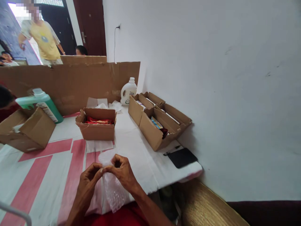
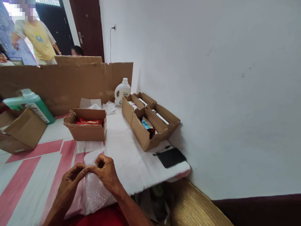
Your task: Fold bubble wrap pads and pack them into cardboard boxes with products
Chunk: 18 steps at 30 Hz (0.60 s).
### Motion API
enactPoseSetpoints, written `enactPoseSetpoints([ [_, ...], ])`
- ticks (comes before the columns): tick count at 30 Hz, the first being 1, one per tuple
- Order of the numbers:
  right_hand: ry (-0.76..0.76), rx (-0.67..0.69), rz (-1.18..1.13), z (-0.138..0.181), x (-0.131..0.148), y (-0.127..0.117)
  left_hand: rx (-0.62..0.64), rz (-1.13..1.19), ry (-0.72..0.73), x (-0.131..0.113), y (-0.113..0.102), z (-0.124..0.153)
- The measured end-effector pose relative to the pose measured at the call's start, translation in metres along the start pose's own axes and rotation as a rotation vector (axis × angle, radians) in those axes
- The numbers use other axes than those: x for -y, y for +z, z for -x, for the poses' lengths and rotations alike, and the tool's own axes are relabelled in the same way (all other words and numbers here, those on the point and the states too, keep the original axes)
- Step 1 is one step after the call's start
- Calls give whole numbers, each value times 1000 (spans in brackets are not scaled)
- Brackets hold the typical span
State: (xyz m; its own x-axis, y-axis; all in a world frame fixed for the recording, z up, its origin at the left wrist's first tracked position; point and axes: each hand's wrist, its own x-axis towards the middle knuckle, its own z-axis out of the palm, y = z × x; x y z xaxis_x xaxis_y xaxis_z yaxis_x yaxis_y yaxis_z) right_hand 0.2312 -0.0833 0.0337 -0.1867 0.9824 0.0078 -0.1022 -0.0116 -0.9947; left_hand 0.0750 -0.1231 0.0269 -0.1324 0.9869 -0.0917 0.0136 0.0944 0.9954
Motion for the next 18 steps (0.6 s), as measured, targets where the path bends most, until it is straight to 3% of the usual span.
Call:
enactPoseSetpoints([
  [7, -44, 111, -104, 1, -4, -14, -84, 60, -42, 2, -14, -5],
  [10, -88, 45, -116, 1, -6, -19, -87, 162, -89, 1, -18, -4],
  [13, 6, -41, -147, 2, -9, -23, -52, 297, -169, -2, -17, -1],
  [16, 163, 116, -239, 3, -9, -22, -42, 361, -251, -4, -12, 1],
  [18, 172, 170, -288, 4, -8, -19, -56, 369, -265, -3, -11, 1],
])
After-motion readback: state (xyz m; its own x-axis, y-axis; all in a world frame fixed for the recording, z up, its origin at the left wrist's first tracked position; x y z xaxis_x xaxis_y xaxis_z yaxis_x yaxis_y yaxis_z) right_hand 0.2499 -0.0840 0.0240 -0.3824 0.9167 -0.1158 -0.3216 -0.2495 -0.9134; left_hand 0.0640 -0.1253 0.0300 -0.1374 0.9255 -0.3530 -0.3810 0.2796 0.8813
